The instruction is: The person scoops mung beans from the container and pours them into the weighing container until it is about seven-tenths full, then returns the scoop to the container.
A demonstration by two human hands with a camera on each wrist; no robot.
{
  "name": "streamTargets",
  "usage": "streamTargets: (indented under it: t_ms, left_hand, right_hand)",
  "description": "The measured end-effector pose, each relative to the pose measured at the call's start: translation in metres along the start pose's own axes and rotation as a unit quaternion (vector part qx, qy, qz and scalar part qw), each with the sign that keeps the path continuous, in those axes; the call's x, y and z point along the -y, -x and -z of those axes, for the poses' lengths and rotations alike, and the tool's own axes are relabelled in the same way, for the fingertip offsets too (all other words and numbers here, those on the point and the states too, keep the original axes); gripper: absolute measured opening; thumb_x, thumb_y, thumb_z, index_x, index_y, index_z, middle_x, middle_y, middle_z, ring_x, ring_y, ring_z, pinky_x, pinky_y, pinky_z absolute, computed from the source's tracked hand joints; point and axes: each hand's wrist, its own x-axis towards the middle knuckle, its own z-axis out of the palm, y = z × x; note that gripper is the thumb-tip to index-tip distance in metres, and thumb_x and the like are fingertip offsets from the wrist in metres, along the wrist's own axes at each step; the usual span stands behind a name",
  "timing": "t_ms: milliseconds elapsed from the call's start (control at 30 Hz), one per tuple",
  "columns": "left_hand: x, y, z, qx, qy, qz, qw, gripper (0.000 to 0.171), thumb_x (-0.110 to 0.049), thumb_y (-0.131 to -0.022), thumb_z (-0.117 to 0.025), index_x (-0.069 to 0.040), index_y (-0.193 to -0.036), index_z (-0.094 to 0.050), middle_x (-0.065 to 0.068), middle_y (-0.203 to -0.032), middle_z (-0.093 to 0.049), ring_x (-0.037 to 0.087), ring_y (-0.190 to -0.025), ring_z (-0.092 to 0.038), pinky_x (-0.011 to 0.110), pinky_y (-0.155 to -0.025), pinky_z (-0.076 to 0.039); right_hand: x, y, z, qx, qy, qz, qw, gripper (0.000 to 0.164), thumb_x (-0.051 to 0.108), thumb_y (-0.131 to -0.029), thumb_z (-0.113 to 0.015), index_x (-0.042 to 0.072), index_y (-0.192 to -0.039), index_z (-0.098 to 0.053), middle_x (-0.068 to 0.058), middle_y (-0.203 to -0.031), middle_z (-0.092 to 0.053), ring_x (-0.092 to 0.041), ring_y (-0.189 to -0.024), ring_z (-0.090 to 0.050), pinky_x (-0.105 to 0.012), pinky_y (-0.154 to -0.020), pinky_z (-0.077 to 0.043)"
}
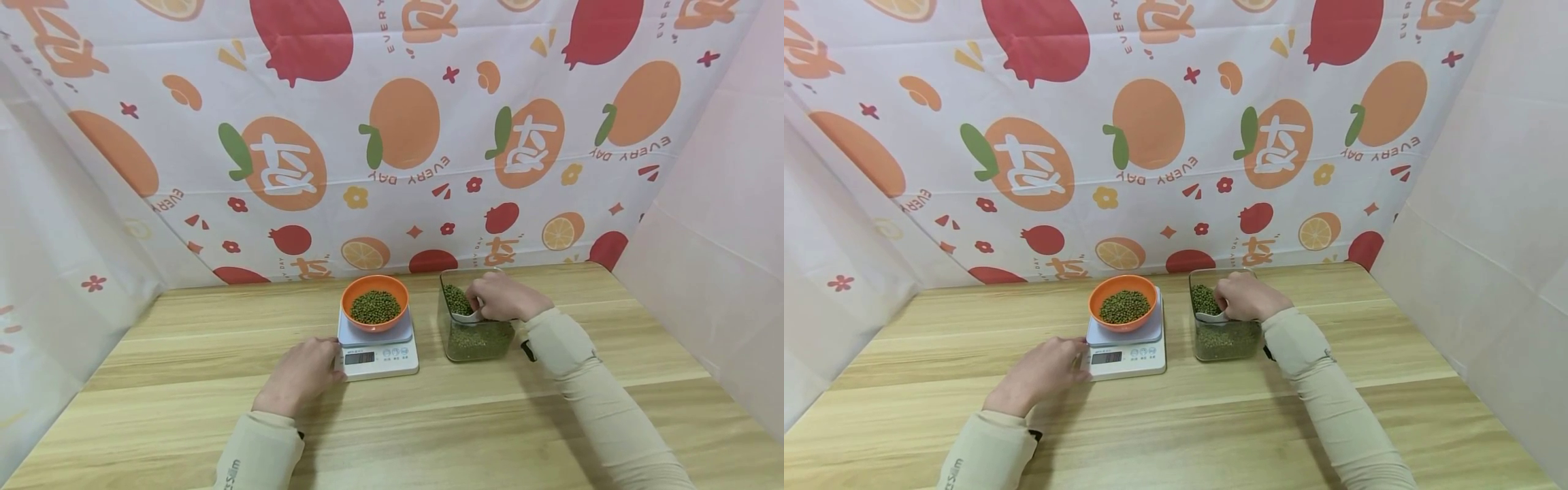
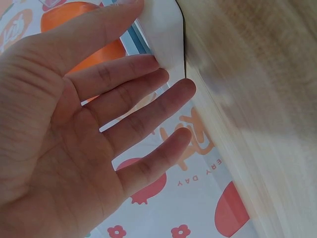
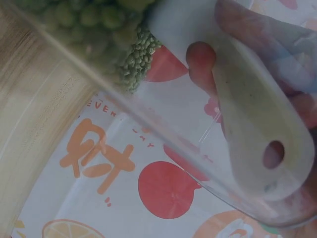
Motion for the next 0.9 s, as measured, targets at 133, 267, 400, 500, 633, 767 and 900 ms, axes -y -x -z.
streamTargets:
  t_ms: [133,267,400,500,633,767,900]
  left_hand:
    - [-0.0003,0.0006,0.0005,-0.002,0.000,-0.001,1.0000,0.022,-0.014,-0.065,-0.078,-0.004,-0.080,-0.064,0.001,-0.070,-0.058,0.013,-0.056,-0.043,0.030,-0.053,-0.043]
    - [-0.0010,0.0010,0.0012,-0.001,0.002,-0.001,1.0000,0.021,-0.013,-0.065,-0.077,-0.004,-0.080,-0.064,0.000,-0.069,-0.057,0.013,-0.056,-0.043,0.030,-0.053,-0.042]
    - [-0.0015,0.0009,0.0013,-0.001,0.001,-0.001,1.0000,0.021,-0.013,-0.066,-0.077,-0.005,-0.080,-0.064,0.000,-0.068,-0.056,0.013,-0.056,-0.043,0.030,-0.052,-0.042]
    - [-0.0011,0.0006,0.0009,0.000,0.000,-0.001,1.0000,0.020,-0.013,-0.066,-0.077,-0.005,-0.079,-0.064,0.000,-0.068,-0.056,0.013,-0.056,-0.043,0.031,-0.052,-0.042]
    - [-0.0007,0.0004,0.0004,0.002,0.000,0.000,1.0000,0.021,-0.013,-0.066,-0.077,-0.005,-0.080,-0.064,0.000,-0.068,-0.056,0.013,-0.056,-0.043,0.031,-0.052,-0.042]
    - [-0.0003,0.0006,0.0000,0.000,0.000,-0.001,1.0000,0.020,-0.013,-0.066,-0.077,-0.005,-0.079,-0.064,-0.001,-0.067,-0.055,0.013,-0.056,-0.043,0.031,-0.052,-0.042]
    - [-0.0003,0.0010,-0.0001,-0.002,0.000,-0.002,1.0000,0.020,-0.013,-0.066,-0.077,-0.005,-0.079,-0.064,-0.001,-0.067,-0.055,0.013,-0.056,-0.042,0.031,-0.052,-0.042]
  right_hand:
    - [-0.0008,0.0000,-0.0016,-0.011,-0.002,0.008,1.000,0.026,-0.006,-0.069,-0.058,0.017,-0.058,-0.053,0.006,-0.057,-0.047,-0.010,-0.054,-0.038,-0.026,-0.051,-0.034]
    - [-0.0005,0.0012,-0.0017,-0.021,-0.008,0.012,1.000,0.027,-0.006,-0.070,-0.059,0.016,-0.057,-0.051,0.005,-0.055,-0.046,-0.010,-0.052,-0.037,-0.025,-0.050,-0.033]
    - [0.0001,0.0029,-0.0016,-0.029,-0.012,0.014,0.999,0.024,-0.007,-0.070,-0.059,0.014,-0.059,-0.053,0.006,-0.056,-0.047,-0.010,-0.053,-0.038,-0.025,-0.049,-0.034]
    - [-0.0002,0.0037,-0.0018,-0.035,-0.012,0.017,0.999,0.023,-0.005,-0.071,-0.060,0.013,-0.060,-0.054,0.006,-0.056,-0.048,-0.010,-0.053,-0.038,-0.026,-0.049,-0.035]
    - [-0.0001,0.0042,-0.0023,-0.037,-0.009,0.015,0.999,0.022,-0.004,-0.071,-0.061,0.014,-0.060,-0.054,0.006,-0.056,-0.048,-0.010,-0.052,-0.038,-0.026,-0.049,-0.035]
    - [0.0008,0.0046,-0.0018,-0.037,-0.006,0.011,0.999,0.022,-0.004,-0.071,-0.061,0.014,-0.060,-0.055,0.007,-0.056,-0.049,-0.010,-0.053,-0.039,-0.026,-0.050,-0.036]
    - [0.0015,0.0048,0.0003,-0.036,-0.007,0.014,0.999,0.023,-0.005,-0.071,-0.060,0.014,-0.059,-0.054,0.007,-0.056,-0.049,-0.010,-0.053,-0.039,-0.026,-0.050,-0.036]
